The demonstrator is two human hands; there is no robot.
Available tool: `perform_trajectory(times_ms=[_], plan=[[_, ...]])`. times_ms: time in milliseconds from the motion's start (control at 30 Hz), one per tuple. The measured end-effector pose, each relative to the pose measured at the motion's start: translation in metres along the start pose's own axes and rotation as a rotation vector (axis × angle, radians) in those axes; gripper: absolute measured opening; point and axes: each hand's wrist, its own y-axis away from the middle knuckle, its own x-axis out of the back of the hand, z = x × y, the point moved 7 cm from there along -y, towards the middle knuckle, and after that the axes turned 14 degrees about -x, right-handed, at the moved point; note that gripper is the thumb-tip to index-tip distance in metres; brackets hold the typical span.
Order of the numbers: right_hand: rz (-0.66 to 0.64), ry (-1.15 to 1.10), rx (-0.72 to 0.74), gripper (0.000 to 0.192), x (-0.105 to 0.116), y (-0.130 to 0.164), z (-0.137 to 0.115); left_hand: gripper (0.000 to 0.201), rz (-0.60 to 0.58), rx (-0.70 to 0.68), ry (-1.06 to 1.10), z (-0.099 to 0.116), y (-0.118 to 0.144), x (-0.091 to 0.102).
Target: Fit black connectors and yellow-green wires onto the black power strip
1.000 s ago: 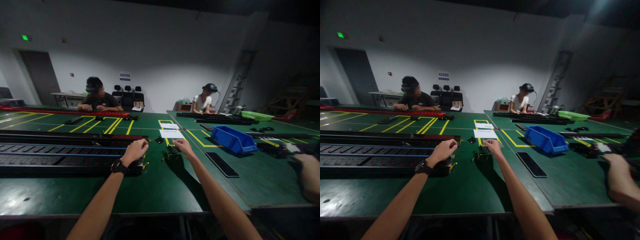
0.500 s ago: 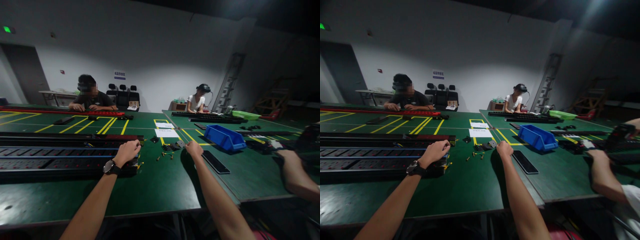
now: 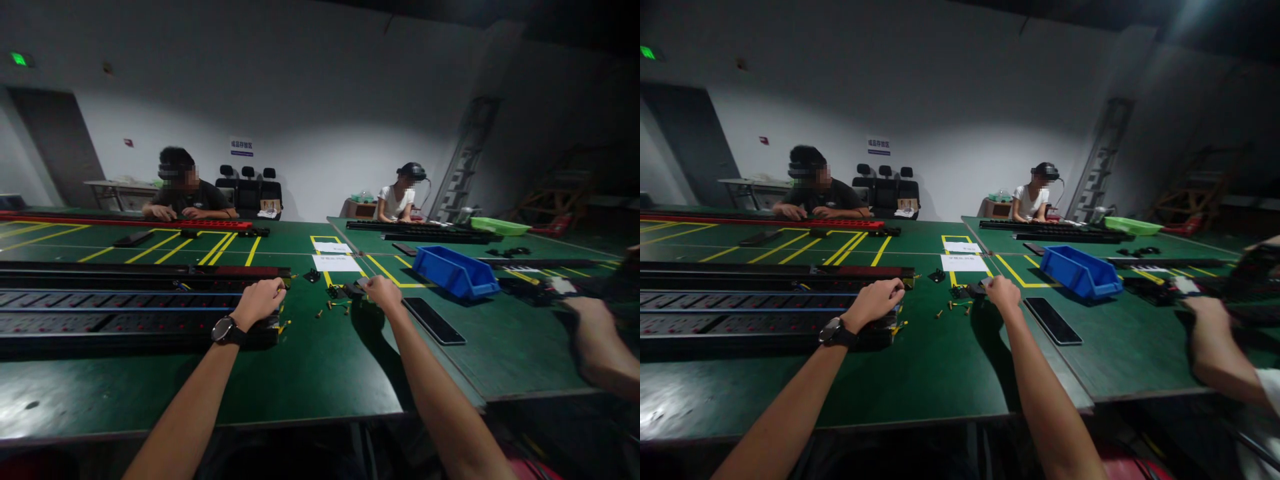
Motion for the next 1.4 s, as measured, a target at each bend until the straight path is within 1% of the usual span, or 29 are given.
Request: perform_trajectory(times_ms=[67,100,200,300,367,400,467,533,600,700,800,833,900,1000,1067,1133,1267,1400], plan=[[-0.028,0.021,0.066,0.024,-0.001,0.014,-0.018,0.029,-0.008,-0.006,0.009,0.001,0.000,-0.001],[-0.049,0.011,0.136,0.023,-0.004,0.023,-0.031,0.029,-0.013,-0.011,0.013,0.002,0.000,-0.001],[-0.110,-0.037,0.384,0.019,-0.014,0.053,-0.067,0.029,-0.015,-0.032,0.005,0.005,0.001,-0.002],[-0.259,-0.121,0.668,0.017,-0.029,0.085,-0.095,0.029,-0.009,-0.046,0.005,0.007,0.000,-0.002],[-0.363,-0.149,0.816,0.023,-0.037,0.102,-0.105,0.030,-0.004,-0.047,0.009,0.007,0.000,-0.001],[-0.401,-0.143,0.864,0.029,-0.041,0.107,-0.107,0.031,-0.001,-0.046,0.008,0.007,0.000,-0.001],[-0.447,-0.115,0.921,0.037,-0.047,0.114,-0.108,0.030,0.007,-0.042,0.011,0.006,0.000,-0.001],[-0.466,-0.100,0.942,0.036,-0.050,0.117,-0.108,0.029,0.021,-0.035,0.028,0.005,0.000,0.000],[-0.449,-0.102,0.932,0.029,-0.050,0.118,-0.108,0.028,0.042,-0.030,0.054,0.005,0.000,0.001],[-0.402,-0.152,0.872,0.018,-0.048,0.119,-0.109,0.028,0.075,-0.057,0.112,0.008,0.000,0.003],[-0.447,-0.319,0.781,0.006,-0.048,0.125,-0.115,0.029,0.108,-0.126,0.217,0.014,-0.002,0.005],[-0.487,-0.394,0.748,0.007,-0.050,0.128,-0.118,0.030,0.116,-0.150,0.261,0.017,-0.002,0.006],[-0.609,-0.566,0.669,0.020,-0.056,0.134,-0.124,0.029,0.114,-0.192,0.350,0.022,-0.004,0.005],[-0.821,-0.807,0.506,0.043,-0.068,0.142,-0.129,0.030,0.060,-0.222,0.449,0.026,-0.005,0.000],[-0.898,-0.904,0.408,0.052,-0.073,0.145,-0.130,0.031,0.031,-0.226,0.479,0.026,-0.005,-0.004],[-0.943,-0.948,0.342,0.054,-0.077,0.147,-0.129,0.031,0.030,-0.228,0.492,0.026,-0.005,-0.004],[-1.030,-1.017,0.236,0.052,-0.079,0.148,-0.125,0.032,0.034,-0.242,0.541,0.027,-0.005,-0.003],[-1.154,-1.067,0.151,0.049,-0.079,0.152,-0.123,0.031,0.024,-0.255,0.623,0.029,-0.005,-0.003]])
